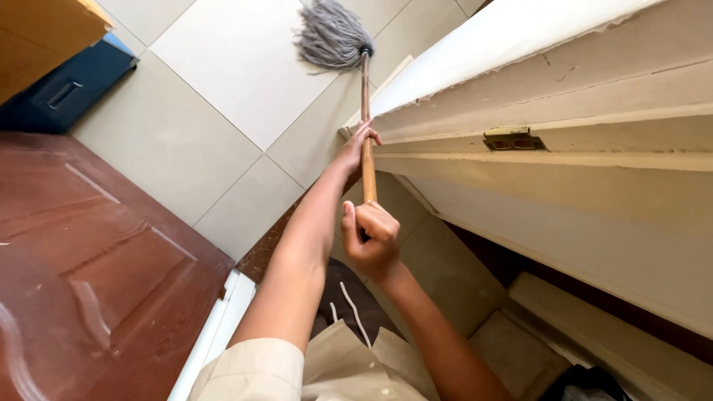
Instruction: The person is mopping a tiled floor in a hallway area, eventually rinsing and wringing the mop in a bucket of soapy water.
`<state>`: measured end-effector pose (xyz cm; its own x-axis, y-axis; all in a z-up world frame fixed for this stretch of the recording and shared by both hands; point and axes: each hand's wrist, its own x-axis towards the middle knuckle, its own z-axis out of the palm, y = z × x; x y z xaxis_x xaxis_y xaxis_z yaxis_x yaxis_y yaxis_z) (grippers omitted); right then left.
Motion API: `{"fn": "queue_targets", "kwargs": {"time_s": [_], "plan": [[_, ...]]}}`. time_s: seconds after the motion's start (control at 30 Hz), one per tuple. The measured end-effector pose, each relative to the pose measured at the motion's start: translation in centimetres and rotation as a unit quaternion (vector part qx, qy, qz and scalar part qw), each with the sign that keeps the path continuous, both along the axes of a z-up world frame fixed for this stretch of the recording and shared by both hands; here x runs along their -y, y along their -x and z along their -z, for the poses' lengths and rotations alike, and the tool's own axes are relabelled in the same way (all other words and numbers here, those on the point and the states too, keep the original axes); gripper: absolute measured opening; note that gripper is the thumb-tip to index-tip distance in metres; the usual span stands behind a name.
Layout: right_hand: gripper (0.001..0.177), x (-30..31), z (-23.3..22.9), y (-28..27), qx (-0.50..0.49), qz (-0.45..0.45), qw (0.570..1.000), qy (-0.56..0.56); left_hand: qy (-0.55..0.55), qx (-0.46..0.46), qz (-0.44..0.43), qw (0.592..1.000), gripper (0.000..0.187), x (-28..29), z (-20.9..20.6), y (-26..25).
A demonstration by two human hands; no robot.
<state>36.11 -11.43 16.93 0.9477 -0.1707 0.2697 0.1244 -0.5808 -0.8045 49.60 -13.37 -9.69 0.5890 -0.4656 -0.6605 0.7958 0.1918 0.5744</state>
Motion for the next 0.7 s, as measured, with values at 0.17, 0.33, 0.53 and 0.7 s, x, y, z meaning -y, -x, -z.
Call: {"fn": "queue_targets", "kwargs": {"time_s": [0.17,0.33,0.53,0.7], "plan": [[0.033,-0.4,1.0,-0.4,0.002,0.092,0.996,-0.008,-0.017,0.165,0.1,0.981,0.043,2.5,10.7,0.4],[0.034,-2.4,0.5,-1.3,-0.01,0.164,0.984,-0.067,-0.151,0.561,0.153,0.8,0.03,0.7,5.6,0.1],[0.035,-5.2,-1.5,-3.2,0.094,0.115,0.989,-0.02,-0.111,0.547,-0.058,0.828,0.031,-2.4,0.5,2.9],[0.037,-6.7,-3.9,-4.9,0.214,0.034,0.974,0.059,-0.094,0.448,-0.042,0.888,0.023,-6.1,-7.5,3.4]]}}
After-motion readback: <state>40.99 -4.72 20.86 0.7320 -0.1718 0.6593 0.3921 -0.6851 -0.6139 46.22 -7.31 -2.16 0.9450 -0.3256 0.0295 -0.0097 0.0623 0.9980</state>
